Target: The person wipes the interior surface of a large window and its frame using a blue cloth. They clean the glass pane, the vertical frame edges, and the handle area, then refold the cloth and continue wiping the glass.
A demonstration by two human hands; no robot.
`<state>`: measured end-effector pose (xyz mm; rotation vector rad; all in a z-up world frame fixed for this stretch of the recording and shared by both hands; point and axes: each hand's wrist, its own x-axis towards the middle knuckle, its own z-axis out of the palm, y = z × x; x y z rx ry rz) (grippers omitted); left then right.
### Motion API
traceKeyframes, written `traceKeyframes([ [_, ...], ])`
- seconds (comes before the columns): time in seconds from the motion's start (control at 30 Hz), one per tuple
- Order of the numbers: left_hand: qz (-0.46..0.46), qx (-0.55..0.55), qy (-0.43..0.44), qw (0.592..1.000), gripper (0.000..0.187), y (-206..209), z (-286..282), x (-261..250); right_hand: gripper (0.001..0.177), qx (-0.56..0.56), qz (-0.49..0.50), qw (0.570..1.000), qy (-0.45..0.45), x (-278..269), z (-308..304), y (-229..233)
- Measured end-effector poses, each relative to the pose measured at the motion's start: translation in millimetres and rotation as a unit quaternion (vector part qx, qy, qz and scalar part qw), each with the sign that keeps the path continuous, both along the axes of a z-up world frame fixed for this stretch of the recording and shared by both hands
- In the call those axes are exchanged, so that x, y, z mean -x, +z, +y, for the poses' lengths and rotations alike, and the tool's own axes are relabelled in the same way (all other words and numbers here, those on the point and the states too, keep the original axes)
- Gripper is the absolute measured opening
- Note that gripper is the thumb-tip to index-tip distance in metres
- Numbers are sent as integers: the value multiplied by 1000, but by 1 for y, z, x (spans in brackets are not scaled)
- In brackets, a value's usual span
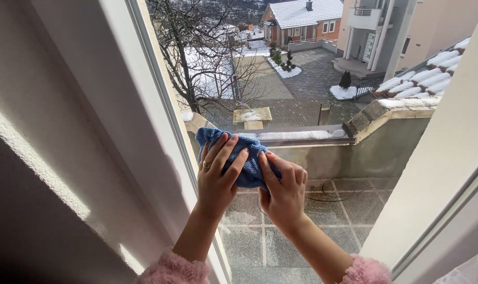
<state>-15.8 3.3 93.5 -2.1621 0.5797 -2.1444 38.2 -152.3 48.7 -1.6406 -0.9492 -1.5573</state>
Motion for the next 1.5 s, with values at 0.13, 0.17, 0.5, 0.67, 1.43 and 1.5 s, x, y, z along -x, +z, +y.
traceKeyframes([
  [0.13, 35, 16, 100, 994, 43, -66, 16, 12, 46, 79, -16, 997, 8, -10, 1, -39],
  [0.17, 36, 18, 103, 994, 43, -85, 16, 18, 46, 80, -16, 997, 11, -11, -3, -50],
  [0.5, 217, 109, 170, 955, 44, -230, -5, 34, 53, 273, -29, 961, 17, -23, -30, -163],
  [0.67, 280, 113, 152, 941, 44, -259, -20, 38, 57, 321, -2, 946, 39, -27, -45, -199],
  [1.43, 366, 322, -212, 847, 50, 106, -60, 35, 31, 138, -190, 972, 24, -38, -88, 110],
  [1.5, 309, 209, -141, 917, 53, 128, -65, 38, 29, 141, -205, 969, -13, -33, -90, 144],
])
